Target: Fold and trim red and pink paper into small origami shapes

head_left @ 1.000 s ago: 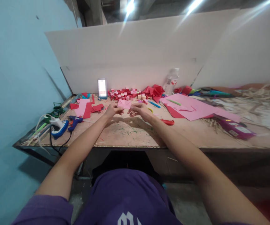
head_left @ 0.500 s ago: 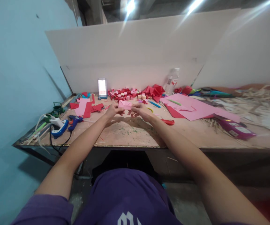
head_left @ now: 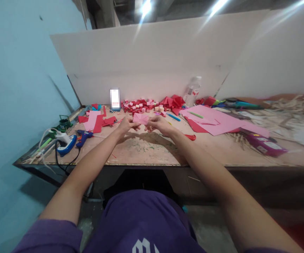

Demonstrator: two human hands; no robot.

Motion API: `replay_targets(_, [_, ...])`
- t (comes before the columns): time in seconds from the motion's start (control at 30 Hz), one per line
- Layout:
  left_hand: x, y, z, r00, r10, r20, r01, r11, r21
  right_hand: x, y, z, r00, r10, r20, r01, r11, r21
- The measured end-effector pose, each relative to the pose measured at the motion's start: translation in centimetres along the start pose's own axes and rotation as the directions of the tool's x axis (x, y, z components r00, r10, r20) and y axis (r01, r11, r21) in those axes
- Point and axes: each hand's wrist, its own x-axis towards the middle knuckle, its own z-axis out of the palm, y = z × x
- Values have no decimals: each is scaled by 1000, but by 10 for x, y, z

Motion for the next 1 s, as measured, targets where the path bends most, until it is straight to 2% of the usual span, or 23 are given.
replay_targets(0.1, [2,-3,-1,1000,8,-20,-8,1000,3,0,1,0,1000,9,-24,-9,1000,-8])
replay_targets(0.17, [5,-6,-1,999,16,-45,-16,1000,-2,-1,1,-1,999,24,-38,-22,999,48])
replay_targets(0.3, [8,-10,-1,995,33,-90,-34,999,-8,-2,-1,-2,999,39,12,-40,986,162])
replay_targets(0.37, [8,-10,1,995,38,-92,-38,999,0,-2,-1,-1,999,42,32,-46,992,116])
replay_targets(0.47, [7,-9,4,996,41,-78,-40,999,20,1,3,4,999,43,-9,-42,998,45])
replay_targets(0.6, [6,-7,6,997,43,-64,-40,998,50,6,14,11,996,39,-76,-31,994,105])
replay_targets(0.77, [9,-5,6,996,53,-73,-47,996,82,10,19,12,994,49,-101,-27,978,208])
replay_targets(1.0, [4,-4,6,998,28,-49,-22,993,119,6,15,10,993,35,-116,-22,994,104])
